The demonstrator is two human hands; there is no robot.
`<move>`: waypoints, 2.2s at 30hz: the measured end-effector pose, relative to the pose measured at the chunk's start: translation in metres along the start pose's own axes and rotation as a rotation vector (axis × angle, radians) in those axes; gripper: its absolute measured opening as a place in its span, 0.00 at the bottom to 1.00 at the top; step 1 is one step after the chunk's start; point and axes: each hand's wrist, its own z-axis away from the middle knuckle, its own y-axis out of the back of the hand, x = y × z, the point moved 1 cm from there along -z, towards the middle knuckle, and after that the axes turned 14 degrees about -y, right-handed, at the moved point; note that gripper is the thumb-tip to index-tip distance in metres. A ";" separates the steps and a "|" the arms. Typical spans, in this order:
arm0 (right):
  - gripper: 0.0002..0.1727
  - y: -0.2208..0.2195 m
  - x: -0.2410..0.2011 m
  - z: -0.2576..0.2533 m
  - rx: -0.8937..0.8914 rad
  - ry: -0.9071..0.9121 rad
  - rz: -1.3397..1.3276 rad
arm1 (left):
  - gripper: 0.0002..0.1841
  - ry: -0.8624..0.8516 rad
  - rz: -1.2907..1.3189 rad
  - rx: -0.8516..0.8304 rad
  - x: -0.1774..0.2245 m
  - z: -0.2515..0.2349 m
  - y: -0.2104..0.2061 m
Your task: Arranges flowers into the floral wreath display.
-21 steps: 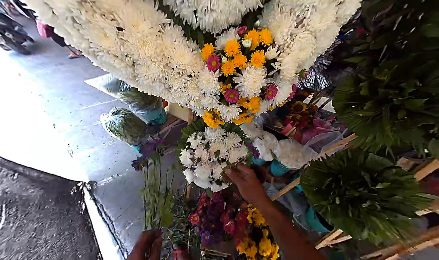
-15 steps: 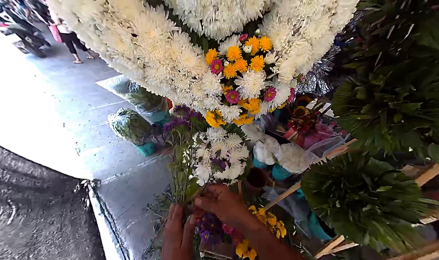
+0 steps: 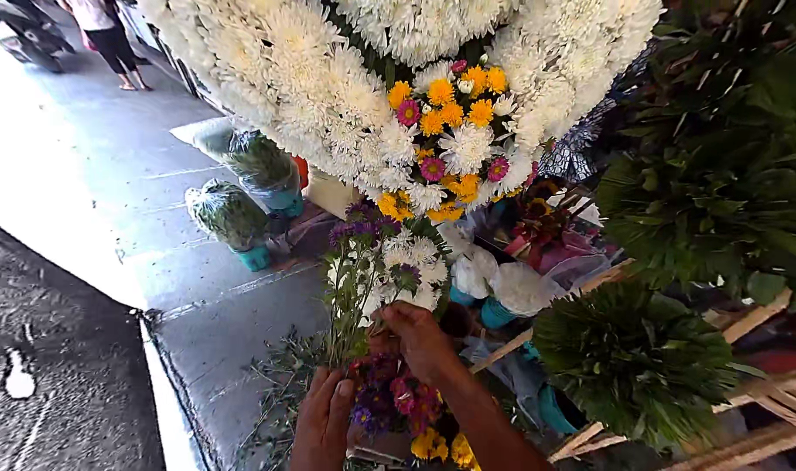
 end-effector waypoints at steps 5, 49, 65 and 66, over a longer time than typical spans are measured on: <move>0.15 -0.006 0.013 -0.001 -0.133 -0.029 0.401 | 0.31 -0.071 -0.037 0.082 0.005 -0.012 0.003; 0.15 0.090 -0.262 -0.125 1.434 0.505 1.534 | 0.13 0.072 -0.016 0.131 -0.043 0.006 0.057; 0.23 0.087 -0.251 -0.099 1.378 0.584 1.536 | 0.12 0.069 -0.073 0.147 -0.036 0.008 0.058; 0.27 0.081 -0.238 -0.079 1.340 0.625 1.481 | 0.13 0.075 -0.056 0.166 -0.035 0.009 0.059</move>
